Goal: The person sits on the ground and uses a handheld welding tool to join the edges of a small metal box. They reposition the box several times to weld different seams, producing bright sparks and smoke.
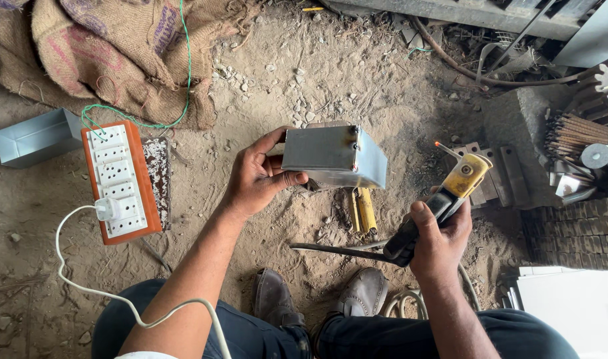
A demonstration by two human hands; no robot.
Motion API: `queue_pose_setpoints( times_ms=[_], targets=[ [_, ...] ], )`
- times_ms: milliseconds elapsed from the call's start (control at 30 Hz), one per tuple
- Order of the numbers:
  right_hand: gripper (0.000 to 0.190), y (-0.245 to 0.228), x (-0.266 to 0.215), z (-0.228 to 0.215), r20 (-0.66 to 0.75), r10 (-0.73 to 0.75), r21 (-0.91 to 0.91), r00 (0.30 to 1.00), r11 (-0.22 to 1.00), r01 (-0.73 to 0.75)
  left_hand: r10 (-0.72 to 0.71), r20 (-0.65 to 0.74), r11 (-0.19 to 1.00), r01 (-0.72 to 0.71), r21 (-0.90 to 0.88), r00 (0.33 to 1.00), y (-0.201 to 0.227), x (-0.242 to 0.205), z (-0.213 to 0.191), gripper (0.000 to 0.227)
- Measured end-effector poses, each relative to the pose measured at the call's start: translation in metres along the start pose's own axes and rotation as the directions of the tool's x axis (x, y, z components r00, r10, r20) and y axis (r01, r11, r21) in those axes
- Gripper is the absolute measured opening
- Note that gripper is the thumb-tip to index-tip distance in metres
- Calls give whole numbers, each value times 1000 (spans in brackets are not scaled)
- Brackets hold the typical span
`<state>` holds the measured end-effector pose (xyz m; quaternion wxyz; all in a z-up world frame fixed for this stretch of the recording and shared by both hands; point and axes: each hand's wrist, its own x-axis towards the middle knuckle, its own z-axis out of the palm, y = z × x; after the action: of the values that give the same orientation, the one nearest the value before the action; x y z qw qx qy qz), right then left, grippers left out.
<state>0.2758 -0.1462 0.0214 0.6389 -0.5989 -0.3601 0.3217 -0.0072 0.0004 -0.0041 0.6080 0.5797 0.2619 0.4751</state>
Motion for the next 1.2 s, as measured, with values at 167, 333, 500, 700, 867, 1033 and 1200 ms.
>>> queue_pose_setpoints(
  times_ms=[167,333,500,700,867,1033,1200],
  targets=[
    [53,-1,0,0,13,-10,-51,1000,999,11,-17,-8,998,18,53,1000,0,-1,-1,79],
    [53,0,-1,1,16,-7,-51,1000,999,8,15,-5,998,-15,67,1000,0,0,-1,78],
    [53,1,-1,1,17,-6,-29,1000,1000,6,21,-6,997,-21,68,1000,0,1,-1,76],
    [52,5,-1,-1,37,-28,17,999,999,28,37,-11,996,-35,87,999,1,1,1,75],
    [47,7,-1,-1,44,-8,85,999,996,4,23,-23,989,-19,148,999,4,1,2,75],
    [45,7,-1,1,41,24,115,999,993,-29,14,-43,987,-7,159,999,6,2,3,74],
    [46,4,-1,2,48,36,118,998,992,-41,0,-71,972,17,234,997,9,2,5,74]
  ],
)
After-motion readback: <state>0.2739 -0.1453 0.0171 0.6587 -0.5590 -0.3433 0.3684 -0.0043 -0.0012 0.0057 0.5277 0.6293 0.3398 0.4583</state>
